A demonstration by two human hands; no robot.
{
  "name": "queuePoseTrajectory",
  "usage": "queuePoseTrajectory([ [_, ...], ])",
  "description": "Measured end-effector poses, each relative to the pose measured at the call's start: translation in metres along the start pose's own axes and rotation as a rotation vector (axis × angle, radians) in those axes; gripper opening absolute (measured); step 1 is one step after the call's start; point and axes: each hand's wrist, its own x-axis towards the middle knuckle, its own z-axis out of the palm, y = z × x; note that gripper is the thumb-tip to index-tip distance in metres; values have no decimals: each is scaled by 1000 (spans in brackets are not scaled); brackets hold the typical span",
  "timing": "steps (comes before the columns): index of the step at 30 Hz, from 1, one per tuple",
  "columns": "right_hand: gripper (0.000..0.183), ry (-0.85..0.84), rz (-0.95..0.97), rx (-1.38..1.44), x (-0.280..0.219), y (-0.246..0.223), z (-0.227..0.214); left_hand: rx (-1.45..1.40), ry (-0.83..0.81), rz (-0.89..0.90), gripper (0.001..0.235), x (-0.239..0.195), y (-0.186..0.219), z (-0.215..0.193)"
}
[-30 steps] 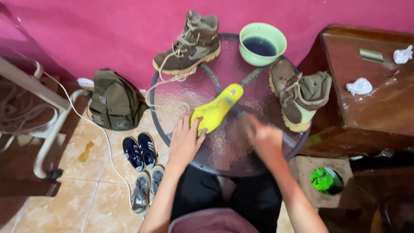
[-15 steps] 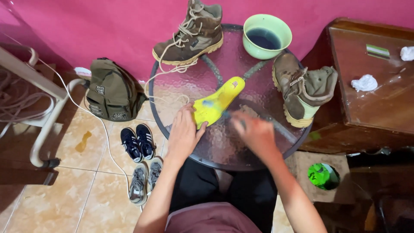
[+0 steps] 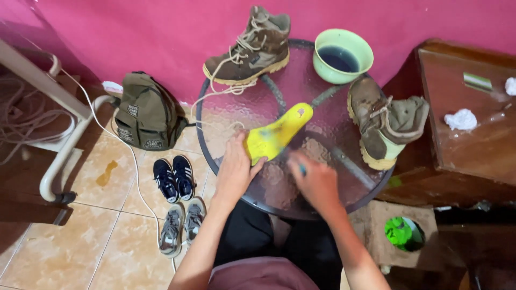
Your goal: The person scrubs a yellow shoe insole with a toothbrush on a glass table. They repeatedly dip the toothbrush into a bowl of dark liquid and scrub the insole surface. The insole remains on the table throughout the clip.
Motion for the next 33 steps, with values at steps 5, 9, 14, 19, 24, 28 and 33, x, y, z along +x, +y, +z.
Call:
queuePoseTrajectory([
  [5, 26, 14, 43, 5, 5, 2, -2, -111, -29, -30, 68, 7, 9, -17],
  [9, 25, 5, 45, 109, 2, -20, -25, -357, -111, -198, 45, 11, -1, -18],
  [14, 24, 63, 1, -79, -5, -10, -26, -306, -252, -44, 29, 58, -18, -12],
  [19, 29, -15, 18, -12, -18, -20, -24, -349, -595, 89, 48, 100, -15, 8],
  [24, 30, -138, 38, 51, -6, -16, -35, -348, -617, 189, 38, 116, -28, 33],
  [28, 31, -225, 37, 133, -3, -19, -49, -307, -633, 207, 29, 122, -35, 46],
  [33, 31, -208, 35, 200, -2, -10, -45, -120, -606, 276, 17, 115, -44, 79],
])
